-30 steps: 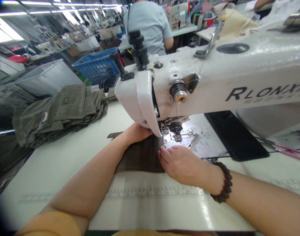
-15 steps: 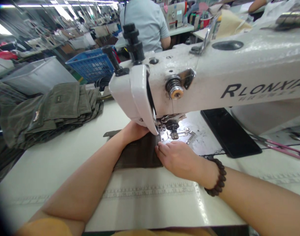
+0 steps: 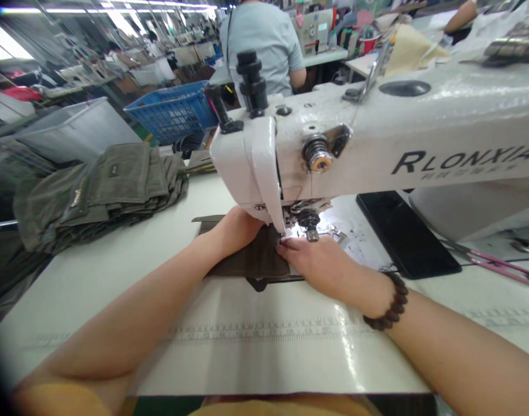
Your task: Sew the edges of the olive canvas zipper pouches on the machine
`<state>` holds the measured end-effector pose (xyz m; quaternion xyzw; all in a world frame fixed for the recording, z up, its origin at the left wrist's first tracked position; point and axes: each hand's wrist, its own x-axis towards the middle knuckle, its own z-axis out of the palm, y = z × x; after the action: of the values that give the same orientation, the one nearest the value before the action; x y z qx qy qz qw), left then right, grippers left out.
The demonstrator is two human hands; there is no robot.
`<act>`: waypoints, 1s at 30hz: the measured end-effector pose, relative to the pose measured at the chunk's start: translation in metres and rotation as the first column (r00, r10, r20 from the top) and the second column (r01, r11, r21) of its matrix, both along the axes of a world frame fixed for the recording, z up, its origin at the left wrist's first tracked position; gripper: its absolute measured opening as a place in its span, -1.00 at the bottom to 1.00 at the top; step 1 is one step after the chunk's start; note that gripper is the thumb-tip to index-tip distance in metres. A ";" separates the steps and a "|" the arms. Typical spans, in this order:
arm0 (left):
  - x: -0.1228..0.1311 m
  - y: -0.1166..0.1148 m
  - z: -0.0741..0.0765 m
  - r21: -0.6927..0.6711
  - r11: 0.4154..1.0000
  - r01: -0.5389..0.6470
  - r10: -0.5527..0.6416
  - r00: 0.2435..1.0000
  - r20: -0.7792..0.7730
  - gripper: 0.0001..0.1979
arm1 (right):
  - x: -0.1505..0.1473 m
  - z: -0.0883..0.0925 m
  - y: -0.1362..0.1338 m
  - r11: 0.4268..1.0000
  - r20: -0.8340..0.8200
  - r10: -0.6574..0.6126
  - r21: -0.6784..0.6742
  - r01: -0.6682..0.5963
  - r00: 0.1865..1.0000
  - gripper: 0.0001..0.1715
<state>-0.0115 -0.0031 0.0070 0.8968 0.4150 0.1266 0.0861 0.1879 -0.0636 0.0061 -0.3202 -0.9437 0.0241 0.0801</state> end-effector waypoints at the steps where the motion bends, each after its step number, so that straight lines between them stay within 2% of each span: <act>1: -0.001 -0.011 0.005 0.013 1.000 0.008 -0.007 1.000 -0.020 -0.81 | 0.009 0.007 0.003 0.996 -0.022 0.002 -0.086 -0.004 1.000 -0.60; 3: -0.003 -0.036 0.013 0.025 0.996 0.088 -0.086 0.994 -0.071 -0.74 | 0.027 0.019 0.011 0.982 -0.035 0.018 -0.189 -0.024 0.999 -0.57; 6: -0.002 -0.066 0.016 0.023 0.969 0.245 -0.242 0.965 -0.102 -0.60 | 0.043 0.026 0.020 0.971 -0.020 0.001 -0.237 -0.005 1.000 -0.85; 8: -0.002 -0.075 0.011 0.025 0.967 0.254 -0.251 0.963 -0.095 -0.62 | 0.039 0.021 0.022 0.975 -0.038 -0.052 -0.219 0.042 0.998 -0.93; 11: -0.004 -0.076 0.004 0.000 0.974 0.227 -0.227 0.974 0.020 -0.74 | 0.022 0.006 0.020 0.972 -0.067 -0.224 -0.087 0.218 0.972 -0.84; 13: -0.006 -0.073 0.002 -0.028 0.974 0.225 -0.220 0.968 0.122 -0.78 | 0.012 -0.002 0.016 0.937 -0.090 -0.338 0.058 0.344 0.937 -0.75; 15: -0.007 -0.071 0.002 -0.069 0.975 0.213 -0.196 0.960 0.199 -0.79 | 0.008 -0.004 0.010 0.911 -0.085 -0.367 0.170 0.376 0.926 -0.76; 17: -0.008 -0.070 0.003 -0.117 0.976 0.184 -0.150 0.956 0.254 -0.78 | 0.009 -0.002 0.004 0.937 -0.056 -0.275 0.209 0.281 0.960 -0.83; 19: -0.007 -0.070 0.004 -0.155 0.978 0.141 -0.090 0.950 0.300 -0.78 | 0.011 0.002 -0.001 0.968 -0.060 -0.101 0.225 0.112 0.993 -0.82; 21: -0.007 -0.070 0.005 -0.164 0.981 0.107 -0.047 0.941 0.334 -0.79 | 0.011 0.004 -0.007 0.968 -0.091 0.071 0.246 -0.047 0.993 -0.77; 23: -0.007 -0.072 0.005 -0.139 0.986 0.096 -0.042 0.936 0.350 -0.79 | 0.007 0.005 -0.013 0.948 -0.088 0.184 0.278 -0.153 0.979 -0.75; 27: -0.008 -0.074 0.002 -0.045 0.992 0.120 -0.096 0.930 0.356 -0.80 | -0.003 0.002 -0.022 0.896 -0.005 0.292 0.352 -0.272 0.956 -0.74; 30: -0.008 -0.074 0.000 0.006 0.989 0.150 -0.143 0.926 0.350 -0.80 | -0.004 0.001 -0.025 0.882 0.002 0.307 0.374 -0.285 0.952 -0.74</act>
<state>-0.0200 -0.0774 0.0067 0.8876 0.3264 0.2726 0.1768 0.1839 -0.0882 0.0072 -0.1506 -0.9662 -0.1330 0.1614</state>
